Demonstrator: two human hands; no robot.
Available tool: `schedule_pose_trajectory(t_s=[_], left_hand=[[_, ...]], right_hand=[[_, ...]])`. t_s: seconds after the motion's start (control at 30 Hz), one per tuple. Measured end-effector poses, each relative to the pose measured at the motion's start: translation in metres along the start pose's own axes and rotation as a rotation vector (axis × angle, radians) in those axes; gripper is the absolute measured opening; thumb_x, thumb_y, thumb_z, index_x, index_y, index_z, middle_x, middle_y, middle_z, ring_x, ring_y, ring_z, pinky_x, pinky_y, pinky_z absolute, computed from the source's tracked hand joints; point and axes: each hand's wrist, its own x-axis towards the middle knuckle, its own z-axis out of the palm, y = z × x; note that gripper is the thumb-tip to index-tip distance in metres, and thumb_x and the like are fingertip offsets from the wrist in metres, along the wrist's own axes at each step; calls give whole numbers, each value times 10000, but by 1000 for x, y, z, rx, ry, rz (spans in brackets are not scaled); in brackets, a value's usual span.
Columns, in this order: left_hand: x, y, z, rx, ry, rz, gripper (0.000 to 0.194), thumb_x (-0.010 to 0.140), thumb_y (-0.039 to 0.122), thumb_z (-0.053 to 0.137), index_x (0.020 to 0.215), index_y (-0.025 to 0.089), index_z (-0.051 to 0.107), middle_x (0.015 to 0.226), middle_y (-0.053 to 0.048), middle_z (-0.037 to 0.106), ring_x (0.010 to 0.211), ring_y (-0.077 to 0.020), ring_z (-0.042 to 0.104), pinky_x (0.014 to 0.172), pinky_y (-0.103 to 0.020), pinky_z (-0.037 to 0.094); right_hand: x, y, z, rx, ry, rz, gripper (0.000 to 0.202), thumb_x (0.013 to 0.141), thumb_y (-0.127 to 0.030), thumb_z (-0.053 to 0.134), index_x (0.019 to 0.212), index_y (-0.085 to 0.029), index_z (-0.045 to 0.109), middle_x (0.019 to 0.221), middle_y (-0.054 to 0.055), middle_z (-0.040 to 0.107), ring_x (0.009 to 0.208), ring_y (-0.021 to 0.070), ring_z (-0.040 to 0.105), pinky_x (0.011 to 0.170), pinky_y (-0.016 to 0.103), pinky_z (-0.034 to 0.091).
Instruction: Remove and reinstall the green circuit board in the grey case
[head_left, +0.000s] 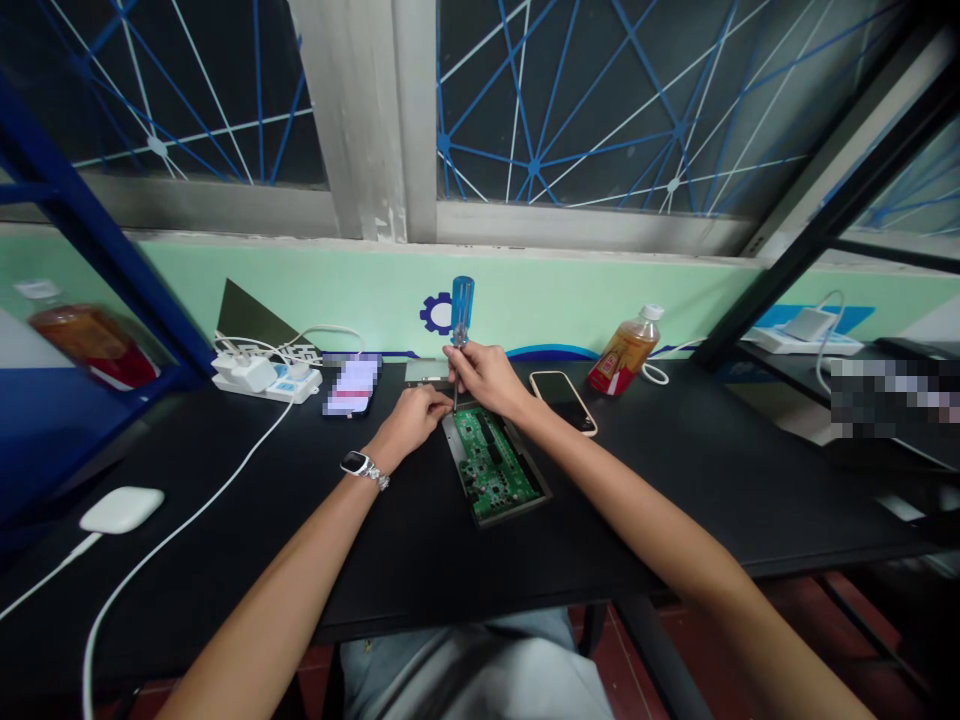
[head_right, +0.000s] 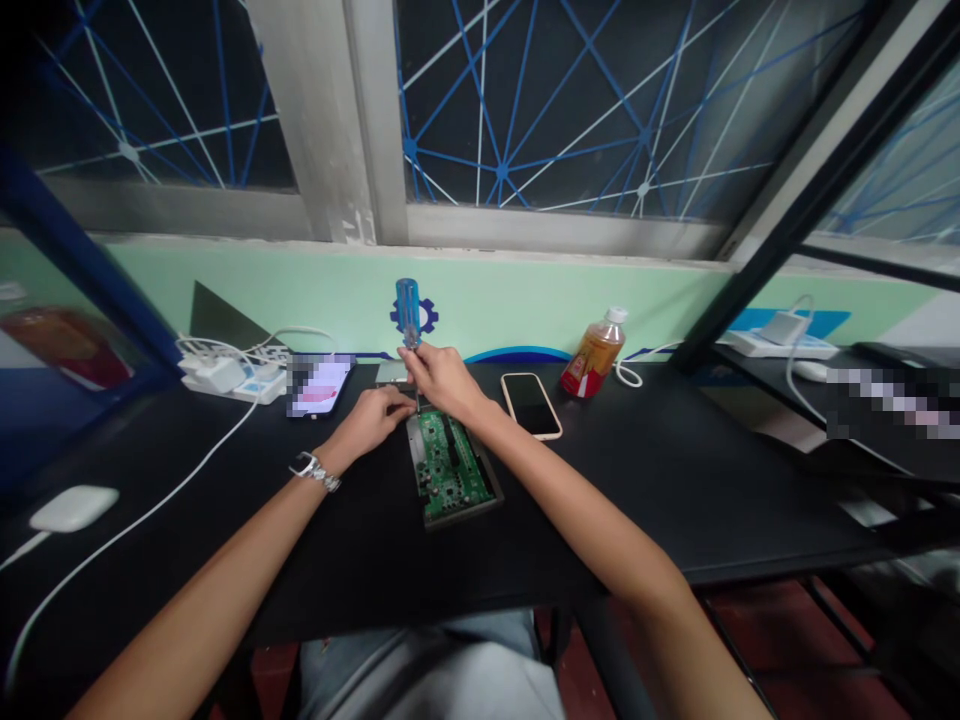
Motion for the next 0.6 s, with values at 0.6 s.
schedule_pose_trajectory(t_s=[0.6], left_hand=[[3,11,8,-248,95,-16,214,836,197,628,1045,179,669,970,-66,731,876,-206,681,837,-317,523]], right_hand=[[2,7,-1,109,1,59,497,938,-594,530,722,-169,670,605,30,683,548,151,657,606,278,518]])
